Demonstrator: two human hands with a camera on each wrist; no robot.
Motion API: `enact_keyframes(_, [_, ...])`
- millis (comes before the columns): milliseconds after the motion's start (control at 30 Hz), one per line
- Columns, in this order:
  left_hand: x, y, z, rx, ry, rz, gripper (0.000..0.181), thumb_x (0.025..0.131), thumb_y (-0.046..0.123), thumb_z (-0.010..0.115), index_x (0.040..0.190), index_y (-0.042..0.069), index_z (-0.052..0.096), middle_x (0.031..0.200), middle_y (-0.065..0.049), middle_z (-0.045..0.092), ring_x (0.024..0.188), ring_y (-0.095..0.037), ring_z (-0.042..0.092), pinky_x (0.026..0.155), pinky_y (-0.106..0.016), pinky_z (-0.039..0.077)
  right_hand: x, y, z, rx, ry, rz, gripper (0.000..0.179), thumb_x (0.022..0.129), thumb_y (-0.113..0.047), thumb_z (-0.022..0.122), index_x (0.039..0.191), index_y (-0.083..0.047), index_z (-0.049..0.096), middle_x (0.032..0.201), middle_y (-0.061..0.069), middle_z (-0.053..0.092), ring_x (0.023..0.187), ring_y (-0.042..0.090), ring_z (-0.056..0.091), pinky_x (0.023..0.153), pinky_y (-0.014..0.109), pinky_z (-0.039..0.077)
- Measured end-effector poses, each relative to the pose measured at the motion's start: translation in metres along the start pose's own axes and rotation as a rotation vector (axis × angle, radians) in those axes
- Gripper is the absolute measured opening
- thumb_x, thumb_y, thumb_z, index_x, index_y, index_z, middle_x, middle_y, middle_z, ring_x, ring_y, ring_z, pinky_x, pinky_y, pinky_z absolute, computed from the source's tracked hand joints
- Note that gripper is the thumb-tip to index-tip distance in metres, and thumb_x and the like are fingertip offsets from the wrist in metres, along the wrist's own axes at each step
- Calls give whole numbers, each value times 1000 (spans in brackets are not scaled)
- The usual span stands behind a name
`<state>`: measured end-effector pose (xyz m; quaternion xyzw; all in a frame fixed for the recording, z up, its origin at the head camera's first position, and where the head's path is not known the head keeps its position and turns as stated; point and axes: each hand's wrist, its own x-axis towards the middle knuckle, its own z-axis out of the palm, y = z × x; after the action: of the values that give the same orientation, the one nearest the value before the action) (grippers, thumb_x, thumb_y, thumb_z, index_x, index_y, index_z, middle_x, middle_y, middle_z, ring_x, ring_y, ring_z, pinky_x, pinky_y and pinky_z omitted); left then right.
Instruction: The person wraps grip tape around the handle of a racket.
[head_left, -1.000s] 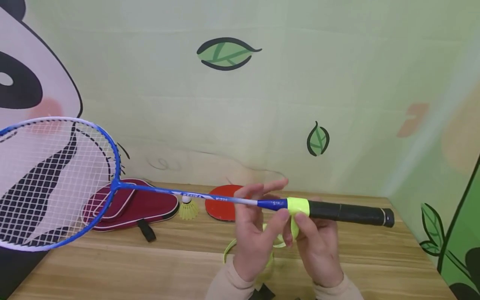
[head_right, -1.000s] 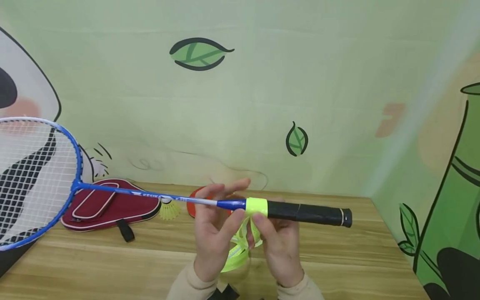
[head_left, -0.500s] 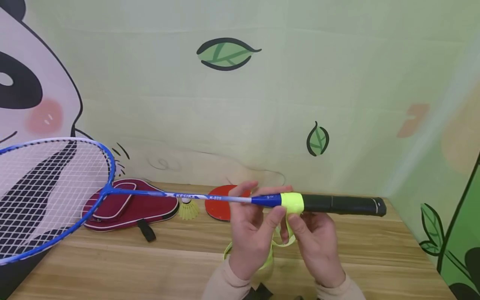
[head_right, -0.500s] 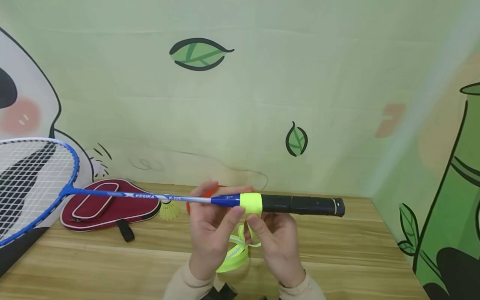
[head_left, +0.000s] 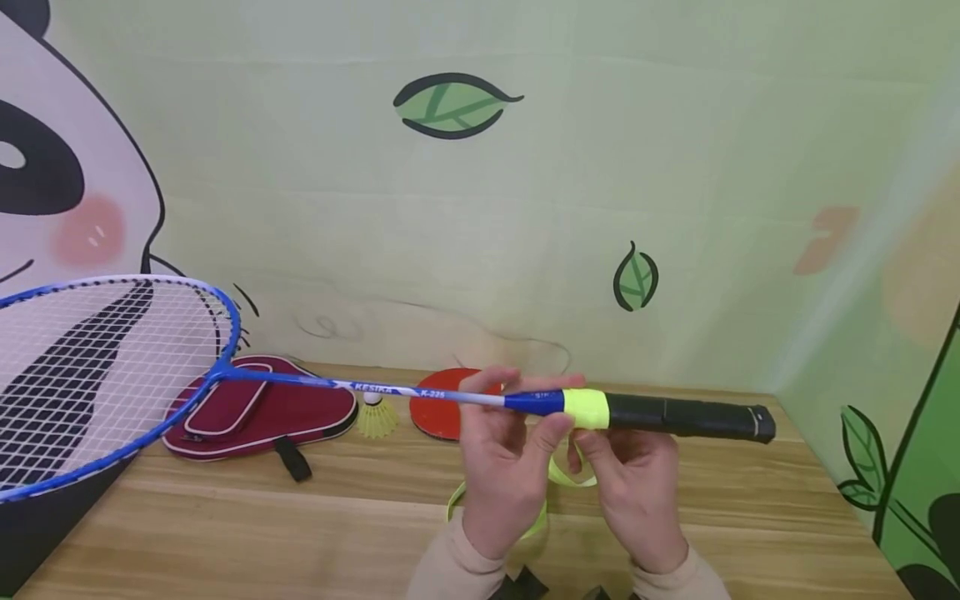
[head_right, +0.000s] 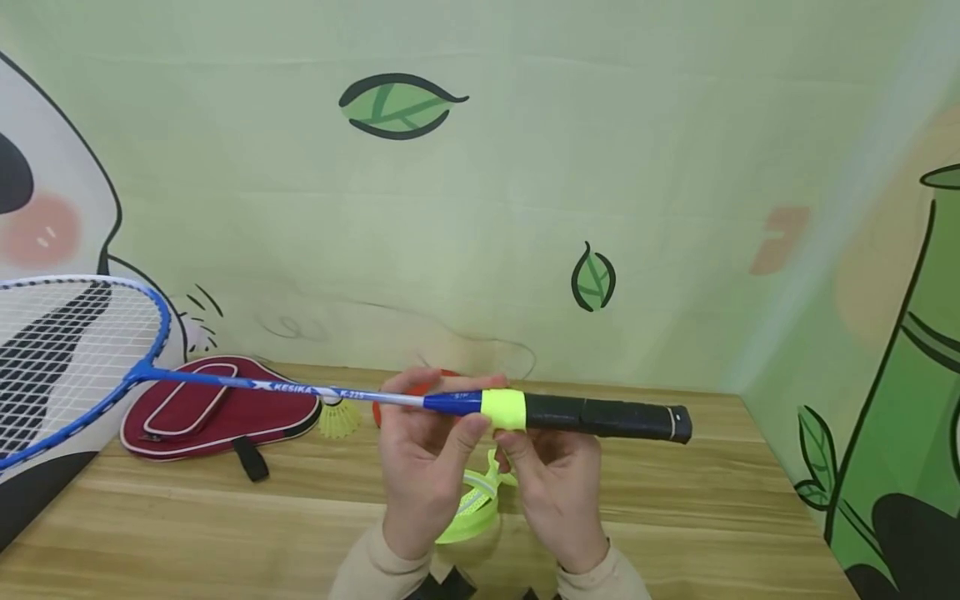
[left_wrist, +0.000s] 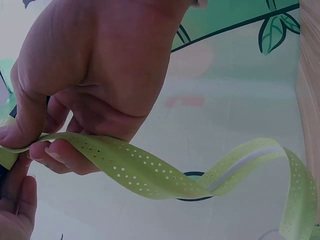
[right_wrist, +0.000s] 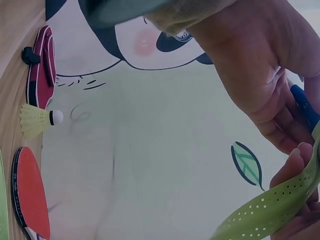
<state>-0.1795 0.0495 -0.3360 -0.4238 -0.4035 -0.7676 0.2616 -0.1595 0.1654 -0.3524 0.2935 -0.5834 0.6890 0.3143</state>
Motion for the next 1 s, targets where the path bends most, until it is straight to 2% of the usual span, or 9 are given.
enact_keyframes(100, [0, 0, 0, -14, 17, -7, 47, 92, -3, 61, 121, -12, 25, 105, -36, 61, 99, -30, 67, 81, -28, 52, 1, 0, 0, 1, -3, -22, 11, 88, 13, 61, 99, 11, 60, 80, 7, 66, 53, 18, 54, 48, 27, 45])
enact_keyframes(267, [0, -1, 0, -49, 51, -24, 43, 91, -3, 63, 123, 0, 34, 102, -37, 60, 99, -27, 68, 81, -27, 54, 3, 1, -1, 1, -12, -73, 14, 88, 10, 63, 102, 11, 62, 87, 7, 68, 55, 18, 54, 49, 26, 47])
enact_keyframes(400, [-2, -1, 0, -32, 78, -31, 42, 91, -1, 65, 121, 2, 37, 99, -37, 60, 98, -26, 69, 82, -29, 55, 3, 2, -1, -7, -3, -101, 17, 87, 8, 64, 104, 10, 64, 96, 9, 71, 55, 16, 55, 51, 24, 48])
enact_keyframes(467, [-2, -1, 1, -9, 92, -29, 41, 90, 2, 66, 120, 2, 38, 98, -33, 63, 95, -24, 69, 81, -29, 55, 3, 2, -1, -7, 3, -104, 18, 87, 9, 64, 105, 12, 63, 100, 11, 71, 55, 15, 55, 51, 23, 49])
enact_keyframes(633, [-3, -2, 1, 23, 136, -28, 38, 90, 9, 69, 116, -1, 41, 96, -6, 68, 86, -14, 67, 74, -24, 54, 3, 0, -1, 31, 15, -76, 32, 86, 12, 64, 117, 16, 54, 102, 12, 70, 57, 15, 56, 51, 23, 49])
enact_keyframes(700, [-3, -2, 2, 24, 156, -31, 39, 90, 11, 70, 113, -3, 42, 95, 1, 67, 84, -12, 66, 72, -23, 54, 3, -1, 0, 51, 14, -69, 39, 86, 13, 63, 122, 17, 49, 100, 12, 68, 57, 14, 57, 50, 23, 49])
enact_keyframes(767, [-3, -2, 1, 32, 174, -37, 39, 89, 12, 70, 111, -4, 43, 93, 2, 67, 81, -10, 66, 70, -22, 54, 2, -1, 1, 64, 10, -70, 41, 86, 15, 63, 124, 17, 48, 97, 11, 67, 56, 14, 56, 49, 24, 49])
enact_keyframes(933, [-3, -1, 0, 92, 204, -70, 43, 88, 15, 73, 108, -10, 42, 86, 3, 65, 75, -10, 64, 64, -22, 53, 1, -1, 2, 67, 18, -64, 23, 86, 15, 62, 108, 15, 57, 80, 8, 66, 54, 15, 56, 48, 25, 48])
enact_keyframes(1000, [-3, -1, -1, 110, 208, -94, 46, 88, 15, 73, 109, -11, 41, 85, 1, 64, 76, -11, 63, 67, -23, 52, 1, -1, 3, 59, 25, -53, 14, 87, 15, 62, 100, 12, 59, 71, 7, 64, 53, 15, 56, 48, 25, 47])
